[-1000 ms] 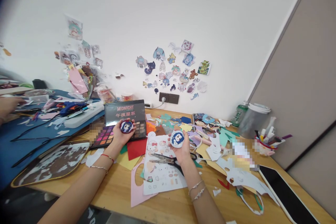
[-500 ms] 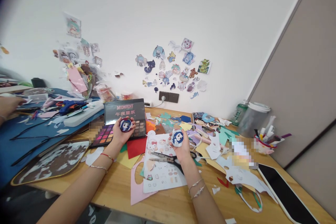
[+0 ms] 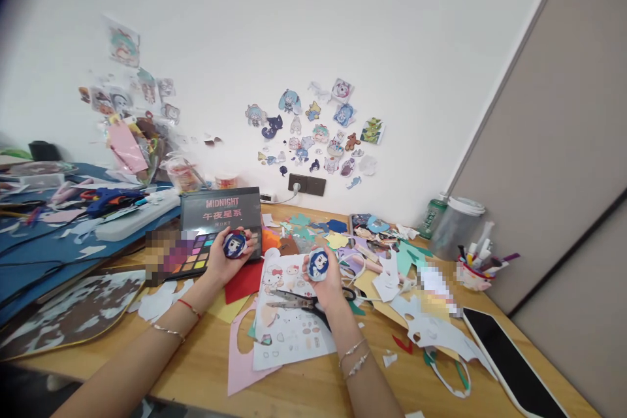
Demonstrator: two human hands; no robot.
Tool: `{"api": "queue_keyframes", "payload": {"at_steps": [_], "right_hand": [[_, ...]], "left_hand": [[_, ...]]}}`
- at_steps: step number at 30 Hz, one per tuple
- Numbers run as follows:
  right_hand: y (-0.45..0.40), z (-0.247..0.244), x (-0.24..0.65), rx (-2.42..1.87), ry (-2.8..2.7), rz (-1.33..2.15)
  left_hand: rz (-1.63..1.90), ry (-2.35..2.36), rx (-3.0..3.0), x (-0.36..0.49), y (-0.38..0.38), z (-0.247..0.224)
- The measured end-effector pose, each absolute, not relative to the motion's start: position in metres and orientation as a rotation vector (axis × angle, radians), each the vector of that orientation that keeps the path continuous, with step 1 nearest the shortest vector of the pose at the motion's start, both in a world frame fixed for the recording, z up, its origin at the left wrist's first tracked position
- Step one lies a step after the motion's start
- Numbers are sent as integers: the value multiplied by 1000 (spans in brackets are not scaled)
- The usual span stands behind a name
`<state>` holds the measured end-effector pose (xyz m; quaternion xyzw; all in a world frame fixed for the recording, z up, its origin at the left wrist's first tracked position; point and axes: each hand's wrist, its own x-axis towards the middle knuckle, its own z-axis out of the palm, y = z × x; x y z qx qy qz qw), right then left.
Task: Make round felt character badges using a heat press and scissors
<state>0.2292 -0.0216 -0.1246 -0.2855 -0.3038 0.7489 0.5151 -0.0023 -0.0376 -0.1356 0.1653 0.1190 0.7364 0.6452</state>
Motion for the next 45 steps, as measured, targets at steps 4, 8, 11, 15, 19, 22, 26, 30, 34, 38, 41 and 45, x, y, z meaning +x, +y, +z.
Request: {"api": "queue_keyframes", "payload": {"at_steps": [4, 8, 11, 15, 19, 22, 26, 30, 34, 38, 41, 45], "right_hand": [[-23, -124, 228, -683, -763, 1804], [-24, -124, 228, -686, -777, 1797], [-25, -124, 228, -686, -780, 1793], [-26, -123, 228, -682, -784, 1795], [-26, -121, 227, -689, -784, 1791], [-26, -122, 226, -700, -786, 1789], [-26, -123, 226, -706, -792, 1789], [-25, -123, 226, -704, -798, 1790], [-26, -123, 226, -701, -809, 1789], [-28, -122, 226, -695, -819, 1788], [-29, -121, 225, -690, -823, 1789], [-29, -120, 225, -684, -829, 1781]], "left_hand": [[1634, 252, 436, 6, -42, -134], [1602, 229, 484, 11, -46, -133], [1594, 219, 498, 11, -46, -133], [1591, 219, 497, 11, -46, -133], [1606, 249, 481, 10, -46, -133], [1630, 292, 455, 10, -45, -134], [1659, 356, 415, 9, -45, -135], [1677, 392, 386, 9, -46, -134], [1689, 412, 368, 10, -46, -134], [1691, 427, 352, 10, -46, -133], [1692, 435, 346, 9, -46, -132], [1701, 436, 338, 9, -46, -132]]}}
